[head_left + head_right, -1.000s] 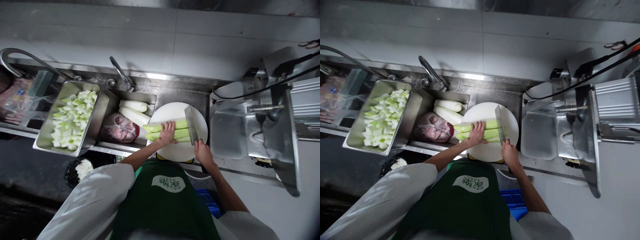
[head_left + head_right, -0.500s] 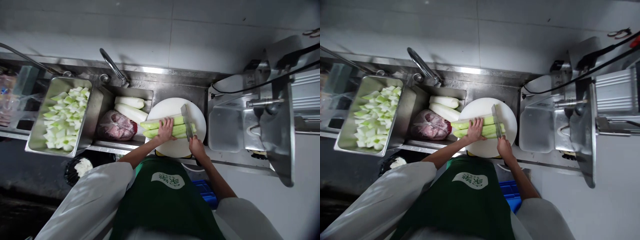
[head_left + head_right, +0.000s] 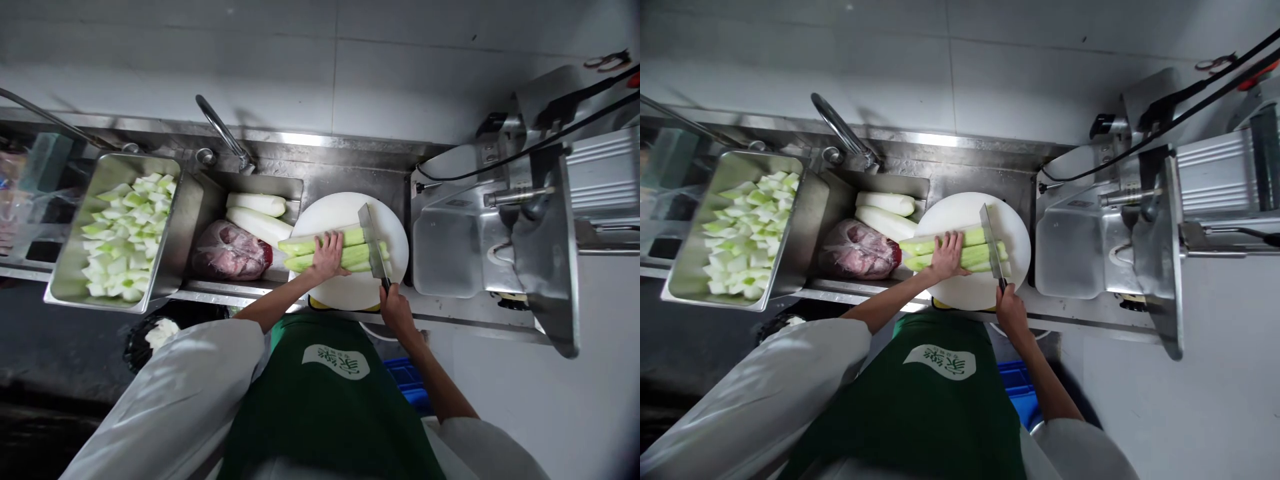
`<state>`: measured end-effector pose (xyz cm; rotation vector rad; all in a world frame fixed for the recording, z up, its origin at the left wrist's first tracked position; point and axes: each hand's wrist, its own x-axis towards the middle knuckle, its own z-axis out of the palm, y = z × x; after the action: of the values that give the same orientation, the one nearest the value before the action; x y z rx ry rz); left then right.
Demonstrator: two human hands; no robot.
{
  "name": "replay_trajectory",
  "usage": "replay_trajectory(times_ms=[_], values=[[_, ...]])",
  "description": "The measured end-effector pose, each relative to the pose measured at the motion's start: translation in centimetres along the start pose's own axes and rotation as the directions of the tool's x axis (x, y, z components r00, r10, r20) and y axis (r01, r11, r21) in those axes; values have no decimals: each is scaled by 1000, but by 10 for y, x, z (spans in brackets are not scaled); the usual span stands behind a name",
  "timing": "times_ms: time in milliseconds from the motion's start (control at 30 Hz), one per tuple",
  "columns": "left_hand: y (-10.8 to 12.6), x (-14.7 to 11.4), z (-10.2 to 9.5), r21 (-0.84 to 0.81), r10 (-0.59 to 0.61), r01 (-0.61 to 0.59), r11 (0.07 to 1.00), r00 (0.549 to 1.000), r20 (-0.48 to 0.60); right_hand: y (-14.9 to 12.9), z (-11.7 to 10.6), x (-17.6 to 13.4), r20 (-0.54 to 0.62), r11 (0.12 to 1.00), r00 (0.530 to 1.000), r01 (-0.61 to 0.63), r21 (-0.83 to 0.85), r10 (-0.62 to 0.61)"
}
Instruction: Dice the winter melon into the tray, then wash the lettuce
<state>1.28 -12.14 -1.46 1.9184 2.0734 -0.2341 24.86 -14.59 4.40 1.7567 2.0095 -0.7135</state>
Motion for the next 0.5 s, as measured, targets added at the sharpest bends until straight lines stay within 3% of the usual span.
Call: replay_trajectory(times_ms=[200,500], values=[[0,1,-3,15,22,-22,1000,1000,14,-7,-10,25,39,999,999,36,-21,-35],[-5,-6,-5,3,25,-25,1000,1000,11,-20,7,53,3,999,1000,11,-34,-11]])
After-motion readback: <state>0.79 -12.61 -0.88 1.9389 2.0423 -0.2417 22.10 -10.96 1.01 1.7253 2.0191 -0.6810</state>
